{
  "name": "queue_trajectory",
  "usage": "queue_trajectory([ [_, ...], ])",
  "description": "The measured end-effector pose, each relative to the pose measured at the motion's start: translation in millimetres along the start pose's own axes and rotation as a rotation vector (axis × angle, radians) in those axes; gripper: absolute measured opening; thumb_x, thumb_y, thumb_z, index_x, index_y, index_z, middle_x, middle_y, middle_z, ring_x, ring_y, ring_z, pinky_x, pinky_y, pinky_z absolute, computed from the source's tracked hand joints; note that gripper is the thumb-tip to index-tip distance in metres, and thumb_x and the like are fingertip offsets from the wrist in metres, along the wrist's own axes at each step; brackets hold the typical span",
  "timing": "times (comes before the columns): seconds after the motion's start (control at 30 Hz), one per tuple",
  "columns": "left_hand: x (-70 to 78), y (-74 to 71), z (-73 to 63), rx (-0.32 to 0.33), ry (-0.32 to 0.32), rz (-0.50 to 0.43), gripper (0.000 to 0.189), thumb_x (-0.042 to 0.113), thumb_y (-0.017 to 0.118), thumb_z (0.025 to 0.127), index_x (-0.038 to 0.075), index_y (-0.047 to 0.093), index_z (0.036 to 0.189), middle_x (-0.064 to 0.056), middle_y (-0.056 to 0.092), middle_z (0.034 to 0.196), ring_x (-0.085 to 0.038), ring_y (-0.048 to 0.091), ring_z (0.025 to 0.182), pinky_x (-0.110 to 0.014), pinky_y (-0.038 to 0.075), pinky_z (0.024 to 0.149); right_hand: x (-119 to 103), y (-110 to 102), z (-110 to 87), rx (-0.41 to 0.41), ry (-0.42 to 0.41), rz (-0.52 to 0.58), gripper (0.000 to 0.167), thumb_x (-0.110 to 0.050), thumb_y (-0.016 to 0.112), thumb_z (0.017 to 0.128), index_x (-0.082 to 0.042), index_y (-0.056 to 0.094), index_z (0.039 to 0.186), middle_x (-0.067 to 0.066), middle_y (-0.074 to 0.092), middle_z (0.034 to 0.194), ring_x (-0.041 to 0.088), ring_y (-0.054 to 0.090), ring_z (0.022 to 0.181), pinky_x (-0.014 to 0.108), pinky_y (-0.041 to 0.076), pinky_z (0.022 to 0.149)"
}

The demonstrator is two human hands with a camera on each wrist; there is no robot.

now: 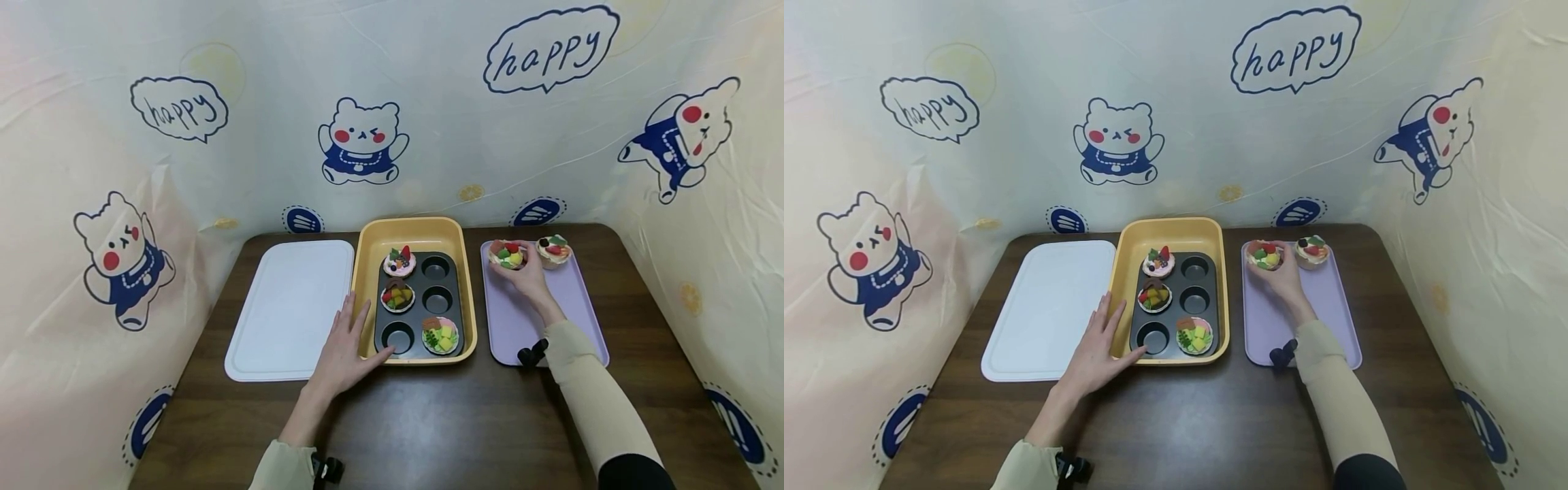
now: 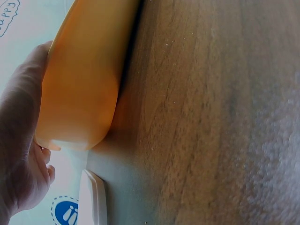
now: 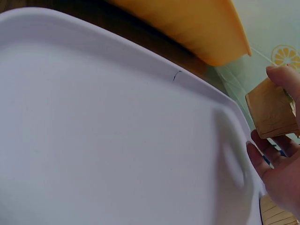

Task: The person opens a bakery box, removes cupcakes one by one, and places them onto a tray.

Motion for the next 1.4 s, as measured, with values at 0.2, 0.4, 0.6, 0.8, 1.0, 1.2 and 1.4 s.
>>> queue_trajectory([
  [0.2, -0.8, 0.7, 0.7, 0.002, 0.000, -0.002, 0.112, 0.079, 0.068, 0.090, 0.026, 0.022, 0.177, -0.003, -0.006, 0.189, -0.038, 0.011, 0.175, -0.055, 0.014, 0.142, 3, 0, 5.7, 0.038, -0.005, -0.016, 0.081, -0.011, 0.084, 0.096, 0.004, 0.035, 0.159, 0.031, 0.044, 0.163, 0.044, 0.045, 0.153, 0.058, 0.035, 0.134],
  [0.4, -0.4, 0.3, 0.8, 0.008, 0.005, -0.002, 0.112, 0.079, 0.068, 0.090, 0.025, 0.023, 0.177, -0.005, -0.004, 0.189, -0.038, 0.012, 0.175, -0.055, 0.014, 0.141, 8, 3, 9.9, 0.060, 0.004, -0.036, 0.083, -0.009, 0.084, 0.095, 0.005, 0.034, 0.160, 0.031, 0.043, 0.164, 0.045, 0.044, 0.157, 0.056, 0.034, 0.135],
  [0.6, -0.6, 0.8, 0.9, 0.007, 0.003, 0.000, 0.112, 0.079, 0.068, 0.090, 0.026, 0.022, 0.177, -0.005, -0.004, 0.189, -0.037, 0.011, 0.175, -0.055, 0.014, 0.141, 7, 3, 10.8, 0.081, -0.007, -0.063, 0.083, -0.010, 0.084, 0.095, 0.005, 0.035, 0.159, 0.032, 0.045, 0.164, 0.046, 0.045, 0.157, 0.056, 0.034, 0.136],
  [0.8, -0.2, 0.5, 0.9, 0.010, 0.007, 0.005, 0.112, 0.079, 0.068, 0.090, 0.025, 0.022, 0.177, -0.005, -0.004, 0.189, -0.037, 0.011, 0.175, -0.055, 0.014, 0.141, 9, 4, 11.6, 0.112, -0.002, -0.094, 0.082, -0.012, 0.085, 0.095, 0.002, 0.035, 0.159, 0.030, 0.046, 0.164, 0.044, 0.045, 0.158, 0.055, 0.034, 0.136],
  [1.0, 1.0, -0.7, 0.8, 0.010, 0.008, 0.006, 0.112, 0.078, 0.069, 0.090, 0.025, 0.022, 0.177, -0.005, -0.004, 0.189, -0.037, 0.011, 0.175, -0.055, 0.015, 0.141, 10, 6, 11.6, 0.126, 0.014, -0.082, 0.081, -0.011, 0.085, 0.094, 0.003, 0.036, 0.158, 0.031, 0.046, 0.163, 0.044, 0.045, 0.158, 0.054, 0.034, 0.136],
  [1.2, 1.8, -0.7, 0.1, 0.004, 0.002, -0.005, 0.112, 0.078, 0.069, 0.090, 0.025, 0.023, 0.177, -0.003, -0.005, 0.189, -0.038, 0.011, 0.175, -0.055, 0.014, 0.141, 15, 6, 13.6, 0.129, 0.024, -0.072, 0.080, -0.012, 0.084, 0.094, 0.002, 0.038, 0.158, 0.030, 0.047, 0.163, 0.044, 0.045, 0.158, 0.054, 0.035, 0.136],
  [1.4, 3.5, -2.6, -0.6, 0.023, 0.012, -0.004, 0.111, 0.077, 0.070, 0.090, 0.023, 0.026, 0.177, -0.006, -0.002, 0.189, -0.039, 0.014, 0.174, -0.058, 0.017, 0.141, 18, 7, 14.8, 0.128, 0.021, -0.084, 0.078, -0.016, 0.084, 0.096, 0.001, 0.040, 0.157, 0.028, 0.048, 0.164, 0.042, 0.046, 0.158, 0.053, 0.034, 0.136],
])
Point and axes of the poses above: each hand's wrist, its own z-axis towards the middle knuckle, its own y-axis out of the palm, x = y × z, the point moved 10 cm from there along z, towards the middle knuckle
